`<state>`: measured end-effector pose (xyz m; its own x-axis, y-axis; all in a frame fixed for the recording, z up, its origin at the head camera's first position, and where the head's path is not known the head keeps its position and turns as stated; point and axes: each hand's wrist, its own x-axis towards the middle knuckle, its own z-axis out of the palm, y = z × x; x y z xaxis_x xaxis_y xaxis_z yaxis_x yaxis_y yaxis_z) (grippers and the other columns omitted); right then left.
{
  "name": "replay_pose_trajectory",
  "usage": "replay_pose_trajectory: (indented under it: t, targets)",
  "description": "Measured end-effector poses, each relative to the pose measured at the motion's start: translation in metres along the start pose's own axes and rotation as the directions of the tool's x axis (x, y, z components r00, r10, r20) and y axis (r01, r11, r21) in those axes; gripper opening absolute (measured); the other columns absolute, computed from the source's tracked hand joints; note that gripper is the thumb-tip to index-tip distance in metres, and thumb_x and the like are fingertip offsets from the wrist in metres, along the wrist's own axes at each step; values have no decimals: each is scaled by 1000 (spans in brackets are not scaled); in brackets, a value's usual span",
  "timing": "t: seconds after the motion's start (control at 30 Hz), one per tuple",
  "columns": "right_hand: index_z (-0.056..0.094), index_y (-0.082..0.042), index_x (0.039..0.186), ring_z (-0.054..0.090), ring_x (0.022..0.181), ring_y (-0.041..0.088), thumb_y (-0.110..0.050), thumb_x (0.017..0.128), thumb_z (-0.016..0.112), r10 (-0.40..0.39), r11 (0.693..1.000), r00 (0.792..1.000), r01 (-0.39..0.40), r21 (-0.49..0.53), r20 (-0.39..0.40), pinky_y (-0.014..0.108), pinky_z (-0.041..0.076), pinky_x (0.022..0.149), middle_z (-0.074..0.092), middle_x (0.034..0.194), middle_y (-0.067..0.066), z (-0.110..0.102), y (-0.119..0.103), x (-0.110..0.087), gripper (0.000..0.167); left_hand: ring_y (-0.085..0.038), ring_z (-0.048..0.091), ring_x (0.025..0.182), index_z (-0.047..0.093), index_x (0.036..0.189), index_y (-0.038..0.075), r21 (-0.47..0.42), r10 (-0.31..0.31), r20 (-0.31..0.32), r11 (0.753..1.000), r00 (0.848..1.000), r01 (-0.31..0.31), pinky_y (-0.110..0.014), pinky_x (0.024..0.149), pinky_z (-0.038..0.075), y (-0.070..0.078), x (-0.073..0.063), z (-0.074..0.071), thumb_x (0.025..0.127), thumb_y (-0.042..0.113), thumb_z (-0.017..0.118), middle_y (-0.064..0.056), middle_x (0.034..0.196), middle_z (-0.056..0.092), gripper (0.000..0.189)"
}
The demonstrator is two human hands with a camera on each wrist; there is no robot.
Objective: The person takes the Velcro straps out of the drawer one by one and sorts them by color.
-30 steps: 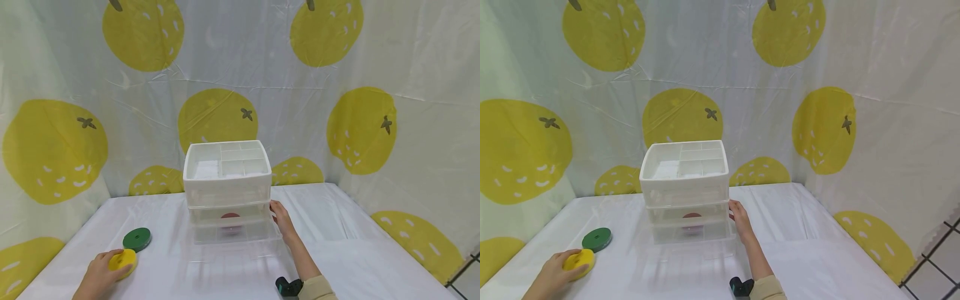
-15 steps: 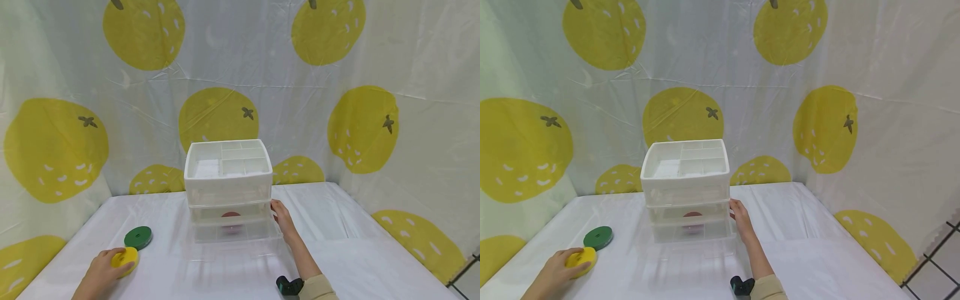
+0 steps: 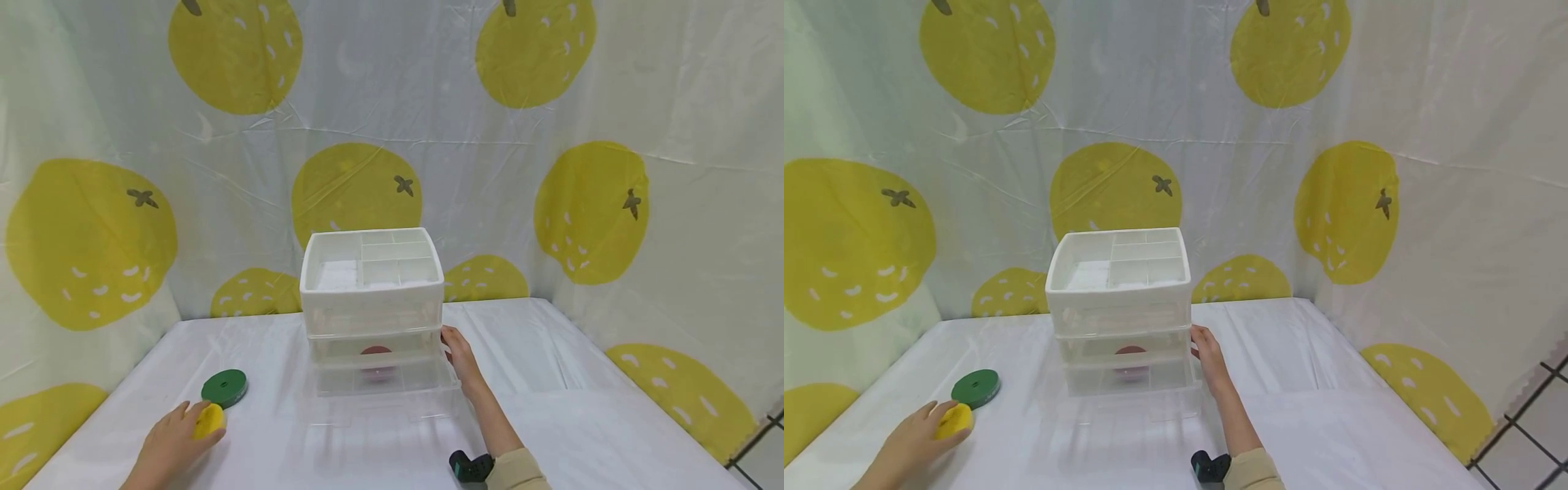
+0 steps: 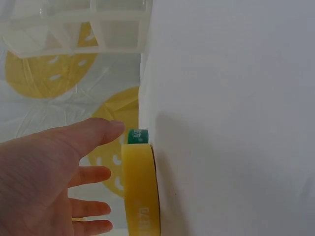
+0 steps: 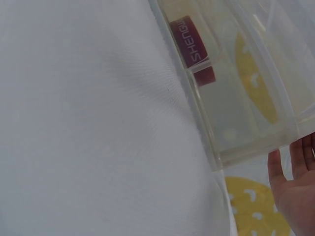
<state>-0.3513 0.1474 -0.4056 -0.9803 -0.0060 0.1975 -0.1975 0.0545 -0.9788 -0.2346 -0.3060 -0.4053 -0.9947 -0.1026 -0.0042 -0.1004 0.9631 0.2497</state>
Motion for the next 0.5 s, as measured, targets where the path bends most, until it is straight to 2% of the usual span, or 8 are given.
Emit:
replay_pose_trajectory:
  t: [0.13, 0.3, 0.37, 0.5]
  targets:
    - [44, 1, 125, 38, 125, 29, -38, 97, 35, -1, 1000, 1000, 1, 14, 0, 50, 28, 106, 46, 127, 16, 1, 0, 0, 48, -55, 37, 109, 44, 126, -3, 34, 85, -103, 996, 991, -82, -66, 90, 30, 15, -5, 0, 79, 53, 57, -40, 125, 37, 73]
    - [44, 0, 125, 37, 126, 30, -41, 96, 35, -5, 1000, 1000, 5, 6, 12, 52, 26, 107, 44, 129, 16, 1, 0, -1, 50, -52, 42, 110, 49, 123, 0, 35, 177, -228, 984, 957, -173, -63, 84, 37, 34, -11, 2, 78, 48, 62, -36, 124, 43, 67]
    - [44, 0, 125, 36, 127, 31, -42, 96, 34, -10, 1000, 1000, 10, 0, 19, 53, 25, 107, 44, 129, 16, 0, 0, -2, 51, -50, 45, 108, 52, 121, 1, 44, 215, -299, 976, 930, -212, -61, 82, 40, 40, -13, 3, 77, 46, 65, -34, 122, 46, 64]
    - [44, 0, 125, 36, 127, 31, -41, 96, 34, -10, 1000, 1000, 9, 6, 18, 53, 24, 107, 44, 130, 16, 0, -1, -2, 51, -44, 49, 106, 55, 117, 4, 41, 252, -411, 965, 876, -259, -56, 81, 43, 53, -16, 2, 77, 40, 67, -28, 120, 49, 55]
